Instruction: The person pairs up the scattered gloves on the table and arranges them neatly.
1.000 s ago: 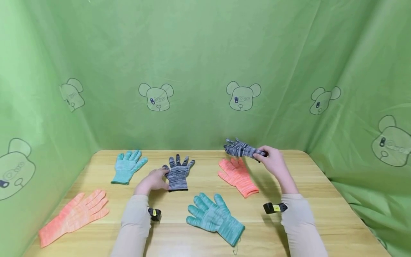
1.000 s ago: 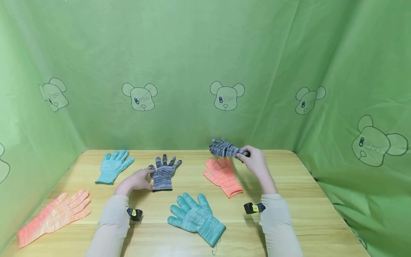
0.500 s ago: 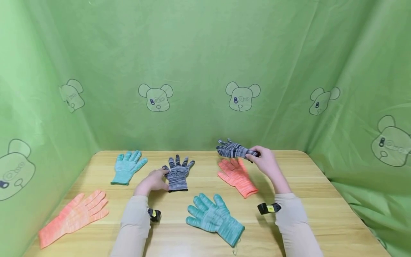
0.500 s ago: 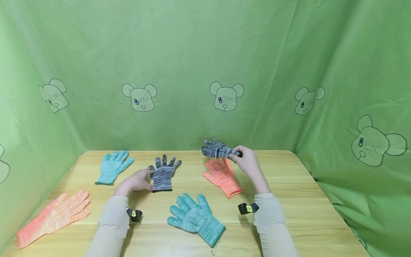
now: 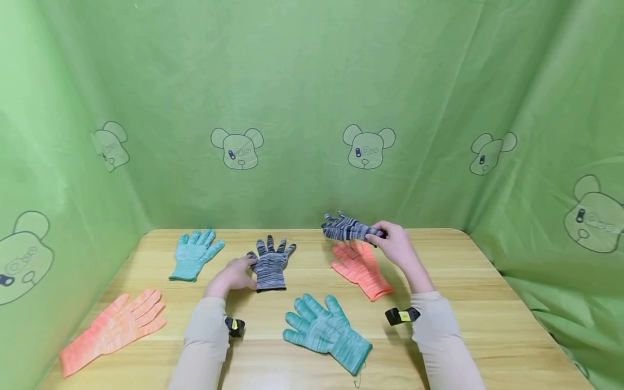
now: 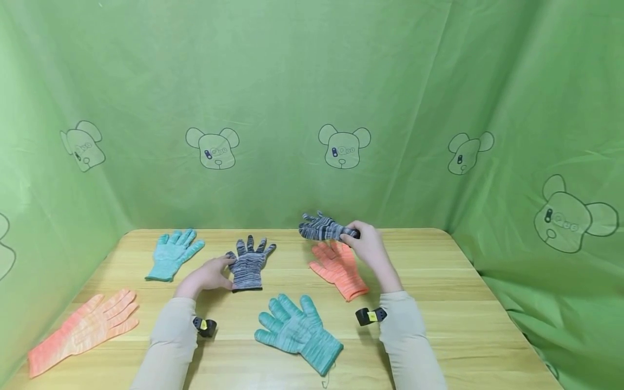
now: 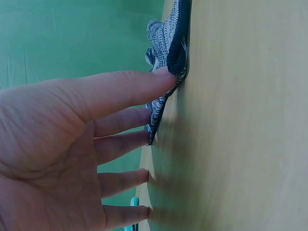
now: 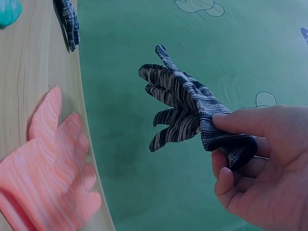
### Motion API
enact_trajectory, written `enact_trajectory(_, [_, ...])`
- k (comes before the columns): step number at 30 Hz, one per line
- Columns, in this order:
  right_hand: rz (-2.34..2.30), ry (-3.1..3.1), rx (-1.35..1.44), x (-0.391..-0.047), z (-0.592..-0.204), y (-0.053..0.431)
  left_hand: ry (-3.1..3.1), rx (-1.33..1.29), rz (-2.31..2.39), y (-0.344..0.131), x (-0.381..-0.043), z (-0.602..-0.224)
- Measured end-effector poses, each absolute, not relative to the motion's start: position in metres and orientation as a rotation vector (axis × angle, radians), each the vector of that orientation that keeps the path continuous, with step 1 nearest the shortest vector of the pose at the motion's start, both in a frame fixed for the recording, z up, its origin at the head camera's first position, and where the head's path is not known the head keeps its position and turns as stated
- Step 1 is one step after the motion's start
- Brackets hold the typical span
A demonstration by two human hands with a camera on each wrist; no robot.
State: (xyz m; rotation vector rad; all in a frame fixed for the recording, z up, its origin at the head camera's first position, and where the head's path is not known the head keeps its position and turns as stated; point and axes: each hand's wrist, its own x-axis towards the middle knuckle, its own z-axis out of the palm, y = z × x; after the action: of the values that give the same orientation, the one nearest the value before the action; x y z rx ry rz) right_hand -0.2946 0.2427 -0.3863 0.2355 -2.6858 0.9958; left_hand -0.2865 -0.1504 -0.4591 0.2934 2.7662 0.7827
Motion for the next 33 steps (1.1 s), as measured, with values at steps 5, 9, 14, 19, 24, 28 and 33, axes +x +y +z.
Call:
enact_trajectory(5, [1.002,-2.680,0.246,-0.295,-0.386,0.237,2.762,0.290,0.800,-0.150,-0.286,-0.458])
enact_trajectory(9, [1.019,-2.680,0.247,-0.295,-0.385,0.233,2.775,0.299,0.787,-0.150,-0.286,-0.459])
enact_trajectory(14, [1.027,-2.676,0.242,-0.294,-0.382,0.228,2.790,0.309,0.767,-0.149,-0.286,-0.458])
enact_trajectory(19, [1.023,-2.685,0.237,-0.294,-0.380,0.224,2.793,0.309,0.761,-0.150,-0.287,-0.459])
enact_trajectory(24, [1.017,-2.681,0.247,-0.295,-0.380,0.221,2.786,0.303,0.764,-0.149,-0.285,-0.458])
enact_trajectory(28, [1.038,-2.670,0.264,-0.295,-0.381,0.217,2.786,0.296,0.765,-0.148,-0.284,-0.457])
enact_trajectory(33, [1.062,-2.656,0.267,-0.296,-0.381,0.213,2.785,0.287,0.776,-0.149,-0.284,-0.457])
